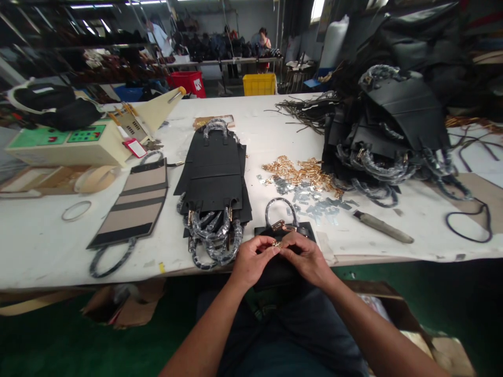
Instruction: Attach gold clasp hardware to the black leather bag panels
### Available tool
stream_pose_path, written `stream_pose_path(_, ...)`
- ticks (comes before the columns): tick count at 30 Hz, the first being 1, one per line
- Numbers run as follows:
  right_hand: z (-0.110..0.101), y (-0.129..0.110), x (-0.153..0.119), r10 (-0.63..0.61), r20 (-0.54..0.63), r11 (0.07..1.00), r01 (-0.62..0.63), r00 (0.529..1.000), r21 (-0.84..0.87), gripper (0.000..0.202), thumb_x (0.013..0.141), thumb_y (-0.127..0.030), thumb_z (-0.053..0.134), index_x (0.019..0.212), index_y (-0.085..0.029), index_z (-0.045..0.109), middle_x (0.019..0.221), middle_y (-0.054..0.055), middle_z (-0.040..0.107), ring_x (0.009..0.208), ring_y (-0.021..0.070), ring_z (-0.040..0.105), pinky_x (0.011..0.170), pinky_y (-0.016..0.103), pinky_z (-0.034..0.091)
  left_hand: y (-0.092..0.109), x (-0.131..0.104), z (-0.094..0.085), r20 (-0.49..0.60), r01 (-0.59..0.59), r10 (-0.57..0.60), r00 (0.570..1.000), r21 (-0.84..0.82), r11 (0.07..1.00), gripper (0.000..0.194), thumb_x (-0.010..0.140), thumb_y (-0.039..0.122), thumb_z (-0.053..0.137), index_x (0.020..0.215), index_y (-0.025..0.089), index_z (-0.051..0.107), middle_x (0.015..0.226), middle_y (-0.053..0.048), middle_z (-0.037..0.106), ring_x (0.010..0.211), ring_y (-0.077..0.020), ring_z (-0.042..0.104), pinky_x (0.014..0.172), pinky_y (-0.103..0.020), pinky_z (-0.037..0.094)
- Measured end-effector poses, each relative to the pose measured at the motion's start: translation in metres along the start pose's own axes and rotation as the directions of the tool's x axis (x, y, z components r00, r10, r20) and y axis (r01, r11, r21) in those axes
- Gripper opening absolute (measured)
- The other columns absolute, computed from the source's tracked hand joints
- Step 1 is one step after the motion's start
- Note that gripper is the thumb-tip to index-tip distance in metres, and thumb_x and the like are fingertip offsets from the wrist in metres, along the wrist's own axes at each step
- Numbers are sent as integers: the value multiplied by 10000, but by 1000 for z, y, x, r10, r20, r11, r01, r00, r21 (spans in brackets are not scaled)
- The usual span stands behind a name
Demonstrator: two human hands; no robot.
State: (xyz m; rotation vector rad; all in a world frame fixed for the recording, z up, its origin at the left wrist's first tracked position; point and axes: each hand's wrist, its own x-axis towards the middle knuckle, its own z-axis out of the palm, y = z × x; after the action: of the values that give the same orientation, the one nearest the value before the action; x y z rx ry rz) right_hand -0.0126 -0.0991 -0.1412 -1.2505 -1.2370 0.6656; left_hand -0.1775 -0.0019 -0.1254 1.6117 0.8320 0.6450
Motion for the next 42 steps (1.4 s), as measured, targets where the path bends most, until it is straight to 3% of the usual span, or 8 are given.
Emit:
stream_pose_path(5, -5, -8, 3, 153, 38, 982, -156, 987, 102, 202, 935, -437, 745, 933, -235, 740, 913, 39, 734, 884, 216, 674, 868, 363, 534, -1, 0, 1, -2, -6, 6, 1000, -33, 999, 252, 822, 396, 781, 972, 193, 783, 904, -47, 793, 792, -177, 703, 758, -287, 571)
stream_pose_path(10, -12, -9, 7, 322, 102, 920, -336, 941, 202, 334, 903, -516, 755, 1055, -218, 759, 876, 37, 752, 816, 213, 681, 772, 344, 549, 0, 1, 1, 4, -124, 124, 992, -25, 992, 176, 824, 343, 786, 936, 207, 779, 953, -42, 741, 810, -160, 693, 755, -274, 562)
stream_pose_path(14, -10, -6, 8, 309, 116, 940, -322, 944, 110, 303, 934, -508, 714, 1022, -228, 791, 853, 29, 755, 813, 214, 689, 775, 336, 549, 0, 1, 0, 0, -137, 137, 991, 10, 991, 162, 834, 325, 772, 950, 213, 774, 928, -35, 741, 785, -156, 682, 732, -272, 560)
stream_pose_path(21, -1, -5, 5, 198, 12, 978, -196, 980, -65, 265, 1012, -462, 606, 949, -244, 742, 842, 3, 705, 789, 191, 642, 747, 300, 496, -1, 1, 5, -29, -117, 119, 992, 47, 992, 148, 849, 309, 762, 968, 226, 788, 939, -25, 771, 816, -164, 702, 779, -282, 571)
stream_pose_path(30, 5, -5, 8, 242, -16, 970, -242, 970, -5, 351, 1019, -527, 570, 908, -232, 723, 809, 3, 677, 760, 192, 617, 714, 298, 491, -1, 0, 9, -59, -154, 159, 986, 71, 985, 94, 866, 296, 738, 926, 230, 768, 907, -16, 762, 793, -164, 691, 770, -286, 568)
stream_pose_path(34, -3, -6, 8, 219, 12, 975, -219, 976, 41, 353, 986, -529, 641, 1188, -262, 752, 1090, 49, 743, 974, 240, 677, 897, 362, 546, -1, 2, 7, -70, -143, 144, 987, 11, 990, 140, 845, 318, 765, 951, 227, 777, 946, -22, 760, 823, -161, 691, 770, -275, 556)
stream_pose_path(37, -9, -11, 10, 105, 58, 994, -106, 993, 14, 291, 986, -478, 670, 1161, -272, 778, 1177, 62, 742, 1143, 264, 655, 1067, 411, 490, -1, 3, 7, -75, -153, 152, 986, -1, 988, 153, 834, 324, 776, 952, 227, 788, 963, -30, 754, 842, -162, 686, 763, -270, 543)
stream_pose_path(42, -11, -16, 10, 97, 128, 993, -104, 987, 47, 272, 959, -433, 725, 1176, -274, 767, 1188, 53, 748, 1142, 260, 667, 1056, 410, 495, -2, 2, 6, -69, -87, 84, 994, -31, 996, 183, 829, 347, 781, 959, 218, 780, 933, -34, 779, 841, -177, 704, 789, -291, 547)
